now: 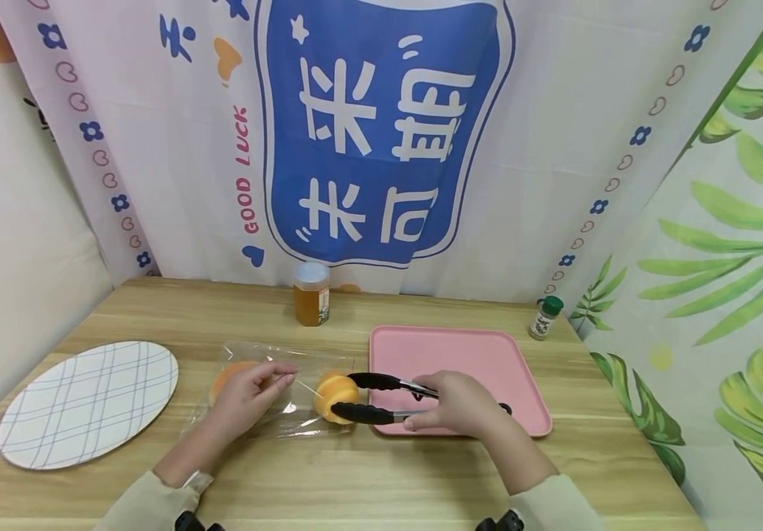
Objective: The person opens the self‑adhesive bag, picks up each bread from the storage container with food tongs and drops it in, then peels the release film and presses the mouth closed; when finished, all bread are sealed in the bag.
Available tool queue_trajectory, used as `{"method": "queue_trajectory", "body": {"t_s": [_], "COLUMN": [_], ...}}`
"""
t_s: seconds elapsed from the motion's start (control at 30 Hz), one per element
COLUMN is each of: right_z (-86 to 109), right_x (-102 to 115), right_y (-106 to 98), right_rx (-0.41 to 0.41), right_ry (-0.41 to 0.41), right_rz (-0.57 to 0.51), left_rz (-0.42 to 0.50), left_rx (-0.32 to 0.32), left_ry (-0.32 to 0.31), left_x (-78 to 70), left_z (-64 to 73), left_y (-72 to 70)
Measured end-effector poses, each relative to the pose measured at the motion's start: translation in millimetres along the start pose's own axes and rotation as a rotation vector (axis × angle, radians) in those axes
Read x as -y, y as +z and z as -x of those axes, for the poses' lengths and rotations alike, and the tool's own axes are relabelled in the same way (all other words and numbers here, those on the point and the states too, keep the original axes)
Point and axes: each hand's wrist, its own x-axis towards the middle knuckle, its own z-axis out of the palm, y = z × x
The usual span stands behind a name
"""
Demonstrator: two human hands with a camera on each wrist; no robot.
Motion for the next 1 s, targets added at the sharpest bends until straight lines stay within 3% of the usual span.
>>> {"method": "queue_trajectory", "body": {"t_s": [0.3,0.6,1.0], "right_z": [-15.2,-18.0,-21.1], "right_x": [17.1,38.4,55.0], "right_y": [15.9,33.5,38.3], "right_rx": [-0.008,-0.038,-0.059], "right_ry": [0.040,0.045,-0.037], "right_rz": [-0.058,-0.089,0.042], "left_rz": [0.002,0.010,0.001], "left_rx": [0.003,0.029,0.004], "left_ry": [0.009,-0.048,0.012], "left_x": [1.5,-0.1,-0.7], "left_z": [-0.4,-1.1,-1.1], "left_y": [1.4,1.7,1.6]}}
